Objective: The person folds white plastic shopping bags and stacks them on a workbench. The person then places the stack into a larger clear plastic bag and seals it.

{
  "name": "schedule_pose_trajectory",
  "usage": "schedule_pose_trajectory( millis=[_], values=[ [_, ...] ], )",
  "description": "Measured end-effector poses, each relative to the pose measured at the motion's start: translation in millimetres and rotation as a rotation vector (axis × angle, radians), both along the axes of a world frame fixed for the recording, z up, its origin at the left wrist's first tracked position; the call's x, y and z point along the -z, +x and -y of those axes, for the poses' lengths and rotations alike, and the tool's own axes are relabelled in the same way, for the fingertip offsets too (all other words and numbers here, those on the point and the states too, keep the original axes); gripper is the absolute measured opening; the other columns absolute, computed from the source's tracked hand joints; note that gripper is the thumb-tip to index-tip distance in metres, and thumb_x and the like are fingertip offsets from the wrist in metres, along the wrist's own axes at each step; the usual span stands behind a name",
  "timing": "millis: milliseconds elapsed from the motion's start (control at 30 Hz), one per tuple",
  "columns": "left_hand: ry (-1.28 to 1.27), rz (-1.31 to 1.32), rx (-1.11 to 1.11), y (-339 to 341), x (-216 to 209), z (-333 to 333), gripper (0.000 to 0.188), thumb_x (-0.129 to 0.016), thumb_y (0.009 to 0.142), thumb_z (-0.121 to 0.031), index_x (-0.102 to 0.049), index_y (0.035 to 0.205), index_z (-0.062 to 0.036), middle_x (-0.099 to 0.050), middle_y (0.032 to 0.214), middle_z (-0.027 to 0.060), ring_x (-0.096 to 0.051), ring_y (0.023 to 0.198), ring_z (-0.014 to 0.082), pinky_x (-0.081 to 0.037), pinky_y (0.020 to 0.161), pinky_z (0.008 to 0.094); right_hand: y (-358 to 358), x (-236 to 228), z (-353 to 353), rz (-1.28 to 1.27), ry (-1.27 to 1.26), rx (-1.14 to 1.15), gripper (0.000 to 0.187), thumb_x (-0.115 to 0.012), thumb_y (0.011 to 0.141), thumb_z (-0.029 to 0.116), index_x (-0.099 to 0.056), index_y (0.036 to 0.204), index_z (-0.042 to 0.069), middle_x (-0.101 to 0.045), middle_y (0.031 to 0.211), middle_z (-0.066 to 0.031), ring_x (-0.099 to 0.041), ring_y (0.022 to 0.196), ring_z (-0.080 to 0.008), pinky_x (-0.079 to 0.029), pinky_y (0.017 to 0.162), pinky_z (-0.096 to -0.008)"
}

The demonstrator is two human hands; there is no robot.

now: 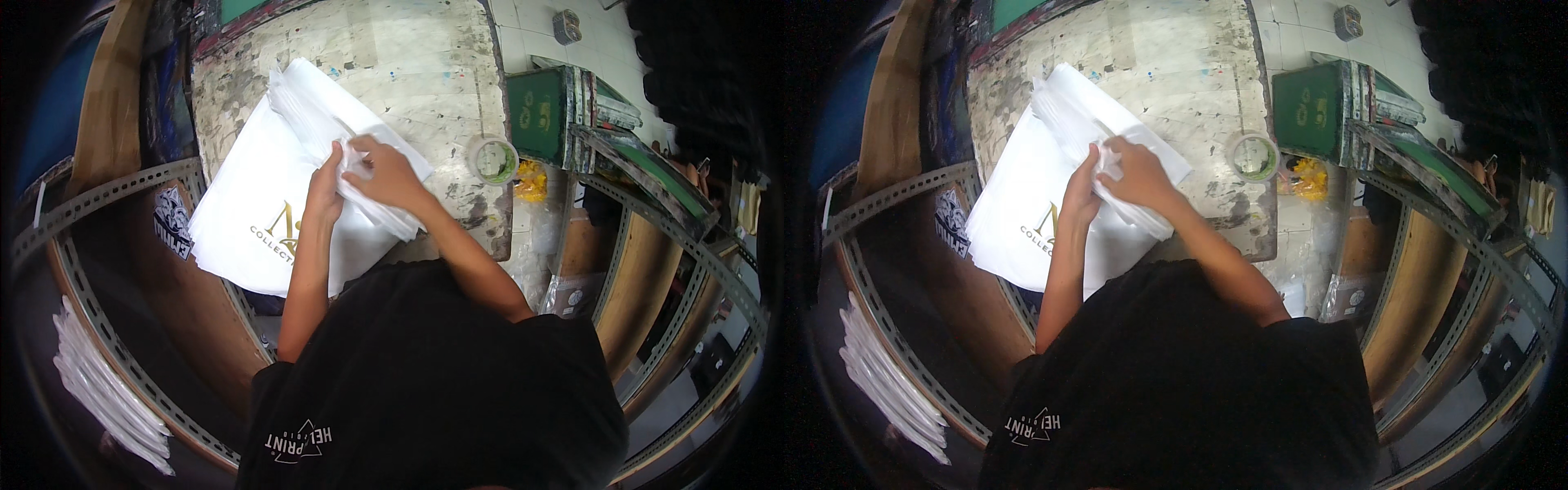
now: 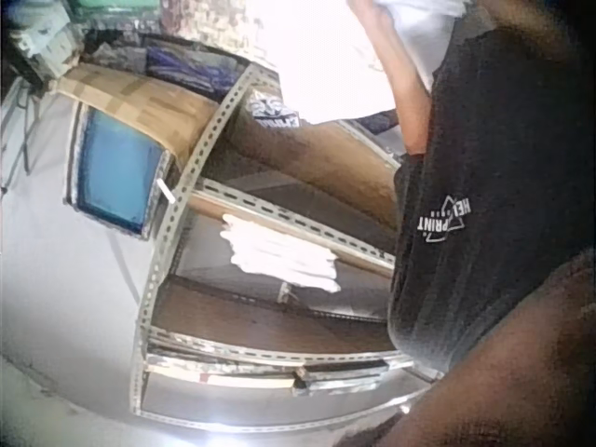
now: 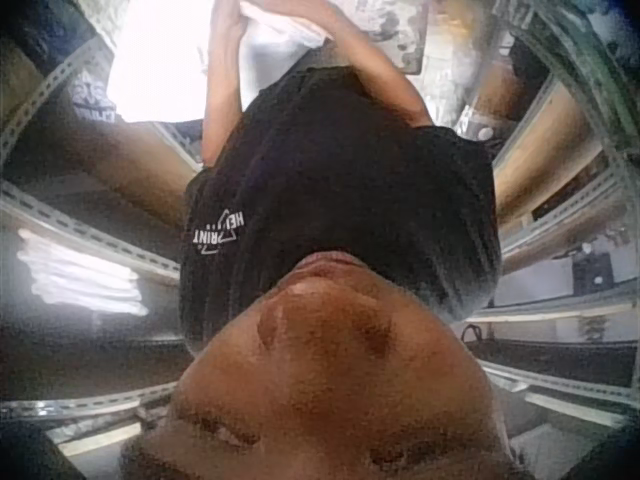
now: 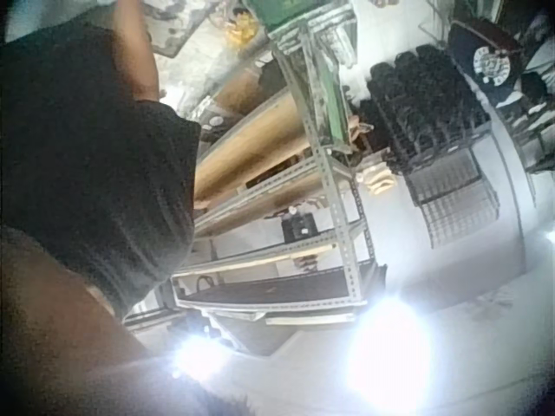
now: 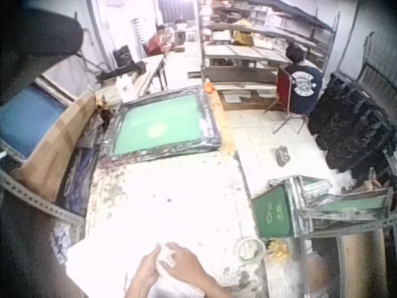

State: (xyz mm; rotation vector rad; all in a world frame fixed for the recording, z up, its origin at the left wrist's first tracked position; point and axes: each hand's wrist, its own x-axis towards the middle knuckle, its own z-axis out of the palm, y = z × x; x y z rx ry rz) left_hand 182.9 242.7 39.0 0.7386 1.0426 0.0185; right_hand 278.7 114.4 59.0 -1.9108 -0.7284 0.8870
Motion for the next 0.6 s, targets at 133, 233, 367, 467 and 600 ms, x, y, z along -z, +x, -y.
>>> schedule_pose_trajectory(
  millis=[133,233,367,467,600],
  values=[
    [-0.146,0.098,-0.052,0.8,-19.6,-0.5,0.067,-0.062,0.101,-0.049,-0.051,0.142,0.0030,-0.060,0.134,0.0201,-0.059,0.124,0.0288,-0.049,0.106,0.0433,13.1,13.7,1.2,-0.276,0.059,0.032,0.090,-0.085,0.077,0.047,-0.050,0.147,0.002,-0.063,0.129,-0.0170,-0.064,0.107,-0.0294,-0.054,0.089,-0.0365],
    [-0.125,0.057,-0.058,1.8,-29.9,2.3,0.072,-0.057,0.102,-0.055,-0.046,0.147,-0.0002,-0.056,0.140,0.0196,-0.055,0.129,0.0289,-0.048,0.108,0.0447,11.0,11.4,-2.3,-0.180,0.054,-0.021,0.089,-0.085,0.077,0.048,-0.052,0.144,0.000,-0.062,0.133,-0.0181,-0.064,0.112,-0.0318,-0.053,0.093,-0.0373],
    [-0.079,0.051,-0.010,2.2,-19.3,4.2,0.081,-0.053,0.103,-0.057,-0.040,0.146,0.0114,-0.052,0.143,0.0227,-0.056,0.129,0.0303,-0.047,0.110,0.0418,25.5,23.3,-6.5,-0.322,0.056,-0.005,0.086,-0.085,0.078,0.048,-0.055,0.141,-0.002,-0.065,0.131,-0.0204,-0.065,0.115,-0.0325,-0.052,0.097,-0.0388],
    [0.065,0.013,0.032,7.6,-15.2,5.9,0.085,-0.052,0.103,-0.057,-0.039,0.143,0.0175,-0.052,0.144,0.0232,-0.054,0.131,0.0301,-0.045,0.111,0.0397,44.5,24.4,-2.6,-0.469,0.002,-0.040,0.072,-0.078,0.089,0.043,-0.056,0.142,-0.001,-0.067,0.127,-0.0181,-0.065,0.114,-0.0249,-0.052,0.097,-0.0358],
    [0.020,-0.008,0.008,16.8,-24.7,3.4,0.086,-0.051,0.104,-0.057,-0.038,0.143,0.0184,-0.051,0.145,0.0232,-0.053,0.132,0.0297,-0.044,0.111,0.0392,57.0,12.3,-2.1,-0.831,-0.016,0.060,0.066,-0.062,0.099,0.050,-0.057,0.140,-0.001,-0.067,0.128,-0.0158,-0.067,0.110,-0.0215,-0.053,0.093,-0.0333]
  ],
)
